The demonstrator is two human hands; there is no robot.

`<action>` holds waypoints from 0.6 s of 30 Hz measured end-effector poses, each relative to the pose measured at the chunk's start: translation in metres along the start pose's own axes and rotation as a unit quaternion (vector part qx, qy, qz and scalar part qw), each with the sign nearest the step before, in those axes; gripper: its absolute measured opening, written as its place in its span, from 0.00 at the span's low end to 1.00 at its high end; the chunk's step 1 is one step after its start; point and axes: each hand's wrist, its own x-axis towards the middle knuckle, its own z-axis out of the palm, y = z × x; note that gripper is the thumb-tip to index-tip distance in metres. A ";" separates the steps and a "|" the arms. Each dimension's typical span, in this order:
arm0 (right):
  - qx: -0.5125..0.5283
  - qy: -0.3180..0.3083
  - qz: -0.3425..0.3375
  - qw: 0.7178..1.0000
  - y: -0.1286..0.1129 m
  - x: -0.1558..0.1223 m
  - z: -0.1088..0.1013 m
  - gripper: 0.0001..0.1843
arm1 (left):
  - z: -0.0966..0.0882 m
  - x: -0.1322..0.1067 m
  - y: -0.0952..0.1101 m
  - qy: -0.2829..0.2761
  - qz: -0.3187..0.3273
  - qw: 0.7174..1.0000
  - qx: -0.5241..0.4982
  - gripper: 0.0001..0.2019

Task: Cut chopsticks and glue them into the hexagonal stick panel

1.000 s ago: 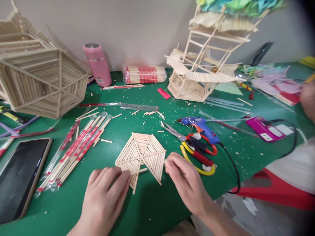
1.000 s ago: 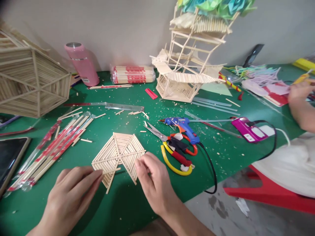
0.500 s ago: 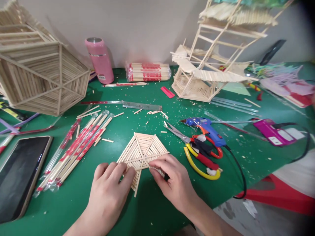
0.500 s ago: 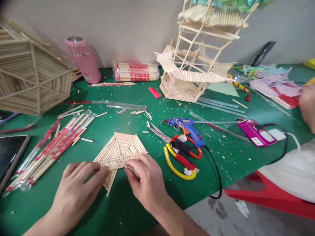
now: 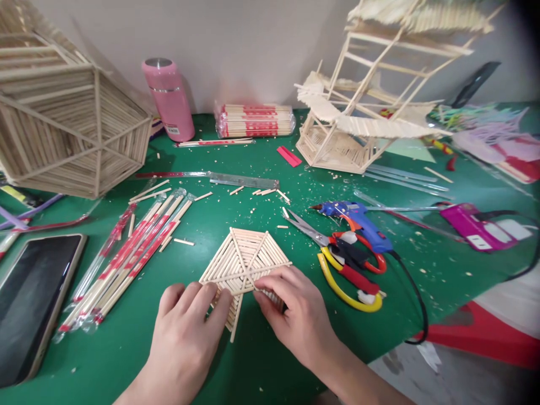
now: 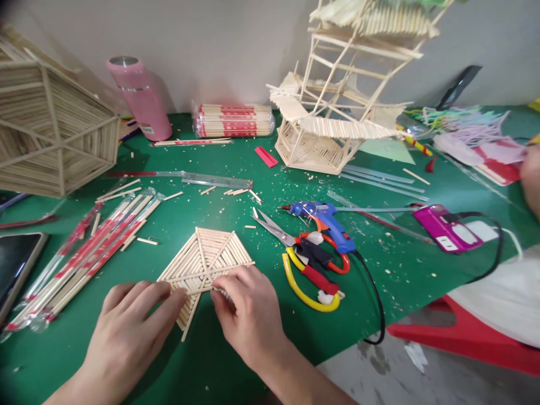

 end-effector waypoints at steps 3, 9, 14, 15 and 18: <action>-0.006 0.002 0.003 1.000 -0.001 0.001 0.000 0.05 | 0.000 0.000 0.001 0.002 -0.003 1.000 0.007 0.14; -0.012 0.004 0.008 1.000 -0.002 0.002 0.001 0.04 | 0.003 0.000 0.004 0.004 -0.016 1.000 0.017 0.15; -0.015 0.005 0.010 1.000 -0.003 0.003 0.001 0.04 | 0.006 0.003 0.007 -0.004 -0.020 1.000 -0.015 0.15; -0.015 0.005 0.010 1.000 -0.003 0.002 0.001 0.04 | 0.007 0.003 0.007 -0.008 -0.019 1.000 -0.020 0.15; -0.015 0.002 0.011 1.000 -0.002 0.002 0.001 0.04 | 0.007 0.005 0.008 -0.014 -0.008 1.000 -0.022 0.13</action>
